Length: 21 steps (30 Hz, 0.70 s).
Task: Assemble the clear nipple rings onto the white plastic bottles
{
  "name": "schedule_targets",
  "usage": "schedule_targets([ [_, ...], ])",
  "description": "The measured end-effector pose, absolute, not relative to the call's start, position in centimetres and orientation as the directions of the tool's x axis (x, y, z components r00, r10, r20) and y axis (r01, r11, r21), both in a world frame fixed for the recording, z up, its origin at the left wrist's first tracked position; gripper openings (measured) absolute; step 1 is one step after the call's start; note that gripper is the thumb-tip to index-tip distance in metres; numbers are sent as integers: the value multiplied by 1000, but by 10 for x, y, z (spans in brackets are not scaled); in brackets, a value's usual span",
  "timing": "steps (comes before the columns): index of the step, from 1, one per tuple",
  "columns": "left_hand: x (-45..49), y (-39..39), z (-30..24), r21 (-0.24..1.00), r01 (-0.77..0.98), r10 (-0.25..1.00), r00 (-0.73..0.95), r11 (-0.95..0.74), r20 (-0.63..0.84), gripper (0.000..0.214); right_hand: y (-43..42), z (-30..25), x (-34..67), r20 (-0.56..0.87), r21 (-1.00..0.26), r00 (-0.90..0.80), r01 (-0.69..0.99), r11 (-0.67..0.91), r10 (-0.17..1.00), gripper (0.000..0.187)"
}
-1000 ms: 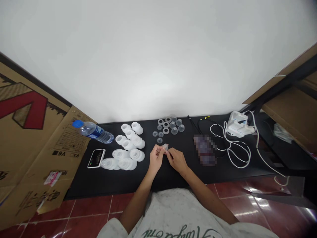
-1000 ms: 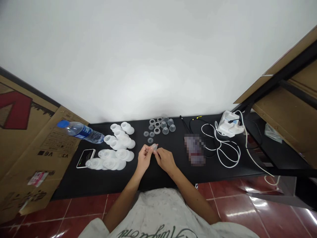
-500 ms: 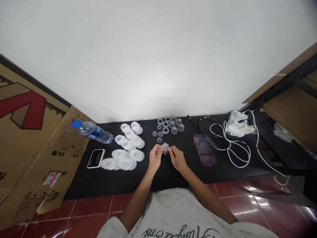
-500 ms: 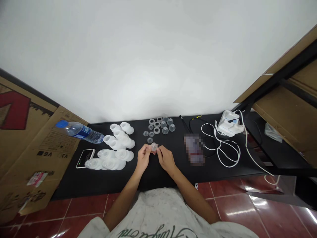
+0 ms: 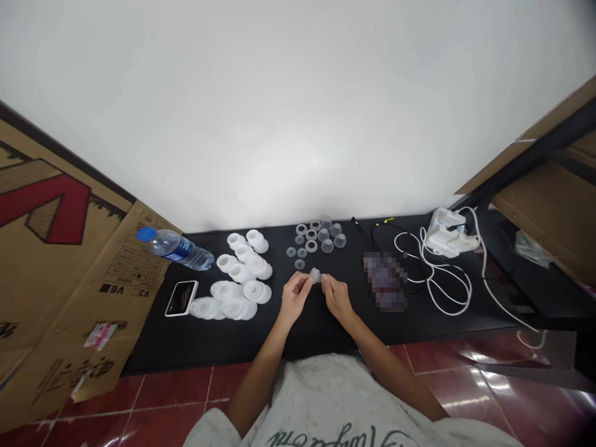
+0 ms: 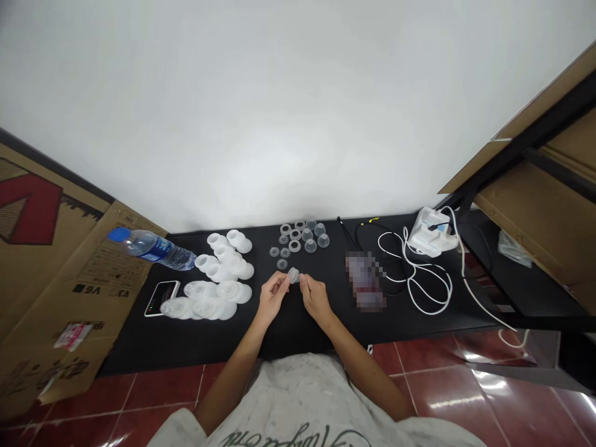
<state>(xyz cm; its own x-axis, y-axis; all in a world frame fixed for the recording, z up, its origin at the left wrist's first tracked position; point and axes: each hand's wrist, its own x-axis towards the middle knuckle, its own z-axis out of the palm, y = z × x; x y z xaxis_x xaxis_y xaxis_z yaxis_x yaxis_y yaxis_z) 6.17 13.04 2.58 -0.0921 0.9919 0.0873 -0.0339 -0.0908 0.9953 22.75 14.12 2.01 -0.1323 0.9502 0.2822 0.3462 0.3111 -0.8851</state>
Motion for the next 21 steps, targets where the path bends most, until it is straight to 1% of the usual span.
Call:
schedule_targets([
  [4, 60, 131, 27, 990, 24, 984, -113, -139, 141, 34, 142, 22, 228, 262, -898, -144, 325, 295, 954, 55],
  [12, 61, 129, 20, 982, 88, 973, -140, -170, 181, 28, 144, 24, 227, 203, -935, -103, 276, 224, 974, 58],
  [21, 62, 130, 24, 975, 154, 977, -117, -160, 179, 35, 144, 18, 228, 134, -970, -68, 195, 145, 989, 59],
])
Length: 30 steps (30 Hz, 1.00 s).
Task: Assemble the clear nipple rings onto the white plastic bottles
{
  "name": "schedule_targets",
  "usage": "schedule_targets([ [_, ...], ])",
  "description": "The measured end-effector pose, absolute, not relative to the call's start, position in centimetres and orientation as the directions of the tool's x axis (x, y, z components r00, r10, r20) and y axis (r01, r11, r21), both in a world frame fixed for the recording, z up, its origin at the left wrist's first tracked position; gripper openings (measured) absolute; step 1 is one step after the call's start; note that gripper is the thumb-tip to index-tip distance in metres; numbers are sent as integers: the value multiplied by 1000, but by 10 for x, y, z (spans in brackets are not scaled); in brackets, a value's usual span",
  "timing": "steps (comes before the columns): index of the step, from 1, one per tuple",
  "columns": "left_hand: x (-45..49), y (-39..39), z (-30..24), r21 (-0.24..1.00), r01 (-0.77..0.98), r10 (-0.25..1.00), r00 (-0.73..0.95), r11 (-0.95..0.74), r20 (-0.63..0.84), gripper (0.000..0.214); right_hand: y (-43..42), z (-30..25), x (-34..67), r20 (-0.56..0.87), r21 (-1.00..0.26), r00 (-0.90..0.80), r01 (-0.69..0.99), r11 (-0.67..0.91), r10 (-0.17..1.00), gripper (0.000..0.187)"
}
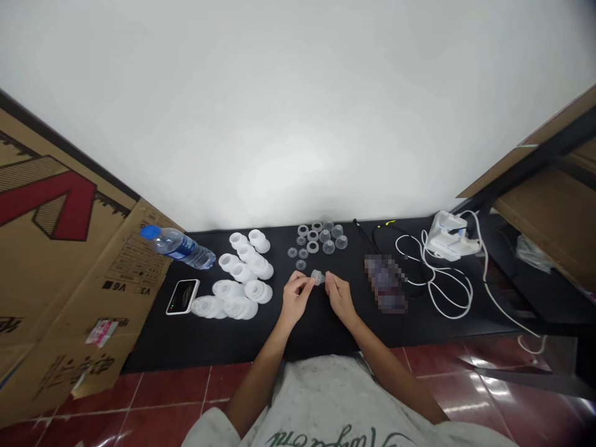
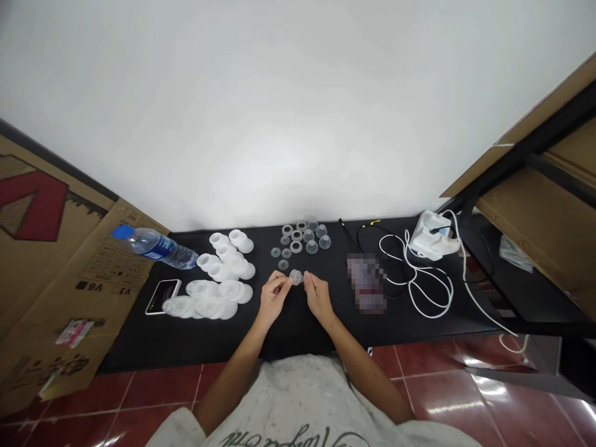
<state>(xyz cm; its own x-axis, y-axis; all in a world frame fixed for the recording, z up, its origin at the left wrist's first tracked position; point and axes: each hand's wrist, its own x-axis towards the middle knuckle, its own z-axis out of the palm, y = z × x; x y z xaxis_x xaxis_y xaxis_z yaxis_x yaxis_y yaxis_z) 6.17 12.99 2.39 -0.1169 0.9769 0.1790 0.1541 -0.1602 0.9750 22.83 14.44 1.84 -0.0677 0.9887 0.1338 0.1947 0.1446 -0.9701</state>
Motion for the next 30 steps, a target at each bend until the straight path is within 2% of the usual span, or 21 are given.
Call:
schedule_targets([
  [6, 65, 130, 24, 965, 203, 978, -92, -166, 187, 35, 146, 19, 229, 124, -971, -28, 201, 127, 992, 58],
  [12, 74, 113, 31, 936, 303, 958, -163, -179, 237, 23, 147, 12, 234, 93, -986, 31, 144, 88, 995, 51],
  [17, 73, 86, 46, 915, 345, 976, 7, -208, 219, 18, 150, 4, 235, 20, -998, 25, 58, 18, 999, 42],
  [20, 63, 74, 69, 873, 428, 971, 60, -233, 229, 17, 151, 2, 235, 6, -999, 15, 39, 5, 1000, 40],
  [23, 49, 73, 102, 774, 568, 955, 85, -280, 283, 17, 152, 3, 234, 25, -998, 10, 60, 25, 1000, 39],
  [26, 37, 84, 135, 612, 736, 930, 66, -289, 360, 20, 153, 4, 234, 43, -995, 13, 94, 41, 999, 40],
  [30, 32, 115, 159, 378, 918, 916, -46, -118, 398, 26, 154, 4, 234, 38, -996, 30, 82, 36, 999, 43],
])
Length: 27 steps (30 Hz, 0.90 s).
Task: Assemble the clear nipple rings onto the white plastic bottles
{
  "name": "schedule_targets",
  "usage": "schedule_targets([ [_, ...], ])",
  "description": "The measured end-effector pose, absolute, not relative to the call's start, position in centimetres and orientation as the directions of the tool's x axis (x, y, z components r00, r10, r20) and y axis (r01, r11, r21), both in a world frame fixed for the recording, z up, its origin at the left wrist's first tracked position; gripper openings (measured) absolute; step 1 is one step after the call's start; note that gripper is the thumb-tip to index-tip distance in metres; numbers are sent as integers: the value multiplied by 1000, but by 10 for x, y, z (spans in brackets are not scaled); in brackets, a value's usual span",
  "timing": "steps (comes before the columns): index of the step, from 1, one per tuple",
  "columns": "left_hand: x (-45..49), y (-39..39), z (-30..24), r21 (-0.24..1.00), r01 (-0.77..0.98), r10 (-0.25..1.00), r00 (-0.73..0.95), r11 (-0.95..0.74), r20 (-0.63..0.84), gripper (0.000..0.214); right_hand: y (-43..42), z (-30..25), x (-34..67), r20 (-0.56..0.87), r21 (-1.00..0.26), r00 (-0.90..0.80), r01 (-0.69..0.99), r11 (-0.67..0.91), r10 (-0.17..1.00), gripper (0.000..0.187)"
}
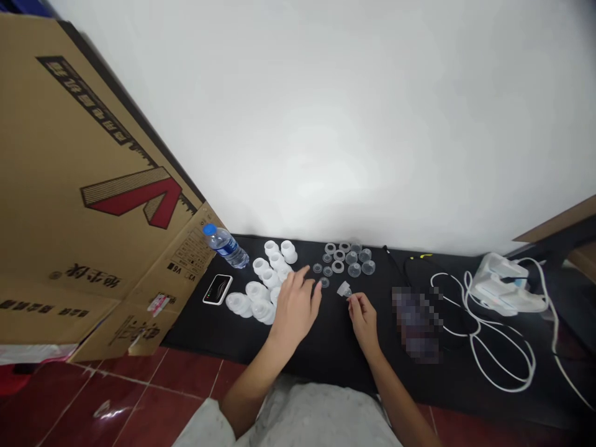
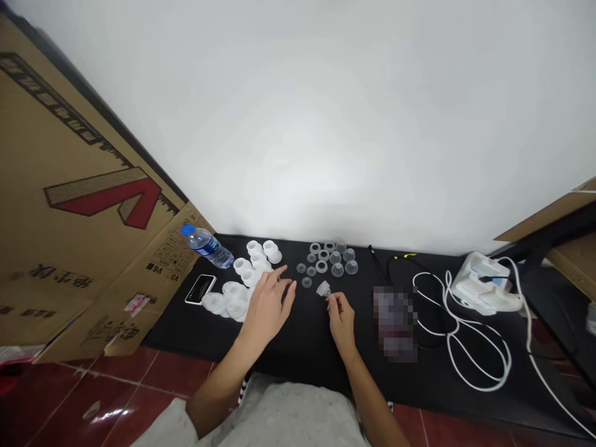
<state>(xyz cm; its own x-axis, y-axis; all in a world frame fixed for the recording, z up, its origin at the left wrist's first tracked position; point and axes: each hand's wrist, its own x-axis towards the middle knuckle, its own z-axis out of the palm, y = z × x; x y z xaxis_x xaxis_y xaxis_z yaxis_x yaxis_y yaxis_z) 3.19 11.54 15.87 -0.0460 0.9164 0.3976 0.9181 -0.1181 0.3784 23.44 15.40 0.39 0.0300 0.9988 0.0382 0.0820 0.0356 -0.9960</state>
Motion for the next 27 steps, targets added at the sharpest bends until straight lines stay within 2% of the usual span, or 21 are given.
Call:
schedule_targets([
  [4, 31, 155, 161, 171, 979, 942, -158, 111, 295, 42, 155, 4, 234, 16, -999, 50, 35, 14, 999, 44],
  [8, 23, 181, 153, 44, 976, 960, -216, 212, 179, 52, 156, 3, 234, -7, -999, 69, -35, -4, 998, 46],
  [11, 14, 192, 143, 68, 976, 950, -216, 206, 224, 47, 156, 2, 234, 1, -999, 68, -44, 4, 998, 46],
  [15, 4, 202, 130, 192, 973, 932, -184, 128, 311, 35, 156, 2, 234, 19, -1000, 60, -20, 21, 998, 46],
  [22, 2, 203, 121, 70, 998, 947, -14, -9, 321, 36, 157, 6, 232, 18, -998, 77, -51, 22, 997, 48],
  [27, 0, 198, 140, 85, 991, 934, 68, -104, 351, 35, 156, 7, 231, 1, -995, 76, -101, 9, 997, 46],
])
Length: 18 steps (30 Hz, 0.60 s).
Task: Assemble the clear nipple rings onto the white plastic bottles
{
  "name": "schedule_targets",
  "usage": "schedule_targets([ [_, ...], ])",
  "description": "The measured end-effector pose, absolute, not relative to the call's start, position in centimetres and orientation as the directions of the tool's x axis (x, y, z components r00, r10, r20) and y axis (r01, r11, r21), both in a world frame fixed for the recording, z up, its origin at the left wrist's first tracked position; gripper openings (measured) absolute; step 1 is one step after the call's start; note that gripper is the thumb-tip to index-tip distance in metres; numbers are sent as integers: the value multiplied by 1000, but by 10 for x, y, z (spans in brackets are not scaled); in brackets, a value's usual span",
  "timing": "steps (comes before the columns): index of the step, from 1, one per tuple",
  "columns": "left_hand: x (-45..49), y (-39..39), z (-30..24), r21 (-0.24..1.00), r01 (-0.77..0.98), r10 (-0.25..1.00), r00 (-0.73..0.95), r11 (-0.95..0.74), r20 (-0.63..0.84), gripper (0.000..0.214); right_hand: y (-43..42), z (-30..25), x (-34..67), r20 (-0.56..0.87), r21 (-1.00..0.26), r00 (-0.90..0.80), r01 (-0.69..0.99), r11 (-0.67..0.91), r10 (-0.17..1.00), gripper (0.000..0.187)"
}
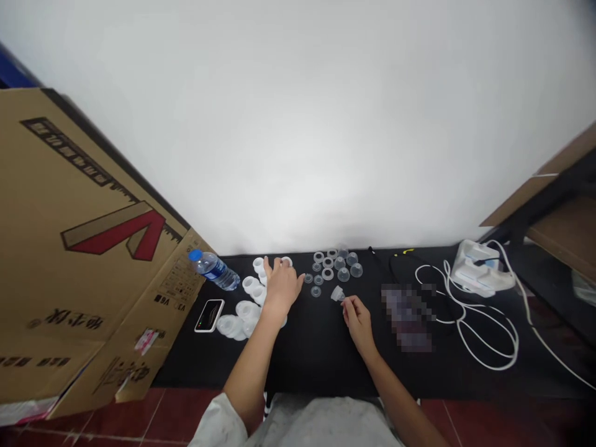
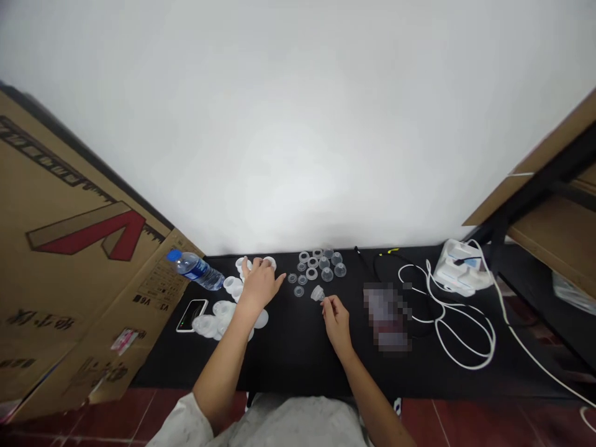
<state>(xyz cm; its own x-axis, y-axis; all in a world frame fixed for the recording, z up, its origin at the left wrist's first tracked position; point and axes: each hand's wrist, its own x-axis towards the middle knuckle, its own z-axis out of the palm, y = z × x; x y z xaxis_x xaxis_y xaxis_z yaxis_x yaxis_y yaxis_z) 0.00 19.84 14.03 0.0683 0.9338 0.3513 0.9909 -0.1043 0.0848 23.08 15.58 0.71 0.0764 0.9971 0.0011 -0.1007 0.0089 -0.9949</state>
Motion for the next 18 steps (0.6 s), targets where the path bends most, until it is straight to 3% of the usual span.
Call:
schedule_targets([
  [5, 1, 179, 164, 227, 943, 870, 110, -245, 481, 22, 156, 12, 228, -11, -988, 101, -154, 5, 995, 48],
  [8, 11, 159, 163, 343, 884, 877, 137, -319, 461, 6, 156, 15, 227, 5, -989, 121, -147, 23, 993, 48],
  [13, 35, 130, 143, 462, 809, 909, 200, -364, 365, 11, 156, 16, 228, 30, -992, 130, -119, 46, 991, 45],
  [18, 46, 117, 125, 469, 779, 895, 259, -416, 364, 17, 156, 15, 229, 37, -996, 107, -81, 46, 994, 46],
])
